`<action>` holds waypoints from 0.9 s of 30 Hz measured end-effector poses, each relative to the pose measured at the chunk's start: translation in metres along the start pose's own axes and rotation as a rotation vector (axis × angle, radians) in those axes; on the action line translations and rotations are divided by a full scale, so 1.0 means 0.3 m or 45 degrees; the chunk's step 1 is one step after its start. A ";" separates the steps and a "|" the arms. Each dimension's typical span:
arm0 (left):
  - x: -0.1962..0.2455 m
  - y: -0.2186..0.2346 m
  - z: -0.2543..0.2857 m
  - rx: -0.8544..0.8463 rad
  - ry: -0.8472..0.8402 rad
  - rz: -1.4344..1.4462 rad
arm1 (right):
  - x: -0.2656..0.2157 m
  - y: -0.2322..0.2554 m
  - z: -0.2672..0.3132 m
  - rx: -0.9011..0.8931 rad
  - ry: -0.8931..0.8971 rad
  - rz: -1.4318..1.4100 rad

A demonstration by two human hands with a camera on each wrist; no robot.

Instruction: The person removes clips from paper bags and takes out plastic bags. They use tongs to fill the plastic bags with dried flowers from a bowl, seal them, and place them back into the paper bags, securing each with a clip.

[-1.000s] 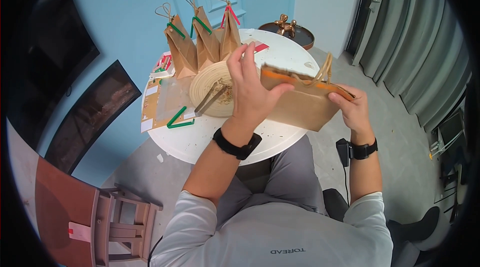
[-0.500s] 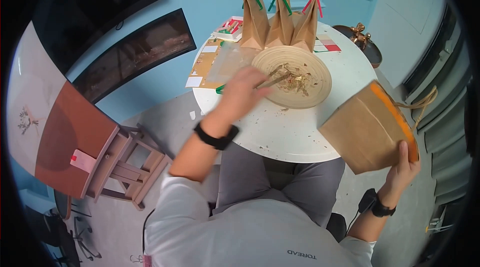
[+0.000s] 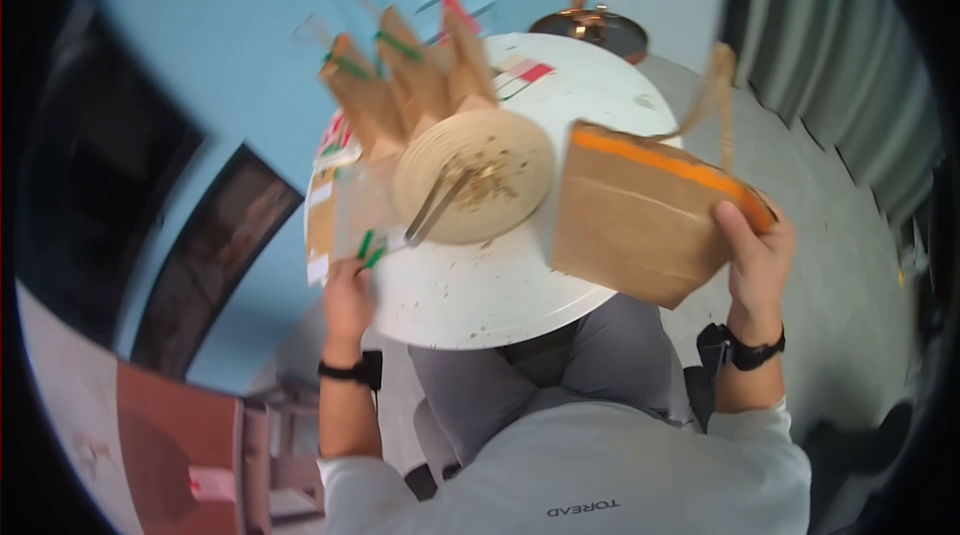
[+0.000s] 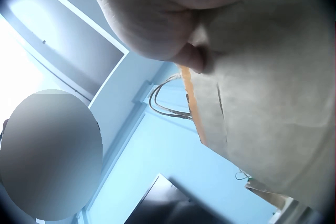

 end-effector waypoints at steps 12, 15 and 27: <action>1.168 0.584 -0.311 0.202 -1.269 -0.008 | -0.061 -0.047 0.034 -0.063 0.053 0.123; 1.332 0.554 -0.225 0.185 -1.503 -0.017 | -0.069 -0.041 0.035 -0.015 0.073 0.243; 1.253 0.477 -0.433 0.093 -1.156 -0.281 | -0.063 -0.013 0.038 -0.045 0.130 0.189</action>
Point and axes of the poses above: each hand's wrist, its own z-axis away from the middle knuckle, its own y-axis out of the back of the hand, x = y × z, the point moved 8 cm from there along -z, towards the middle knuckle, and after that the axes turned 8 degrees about -y, right-handed, at the moved point
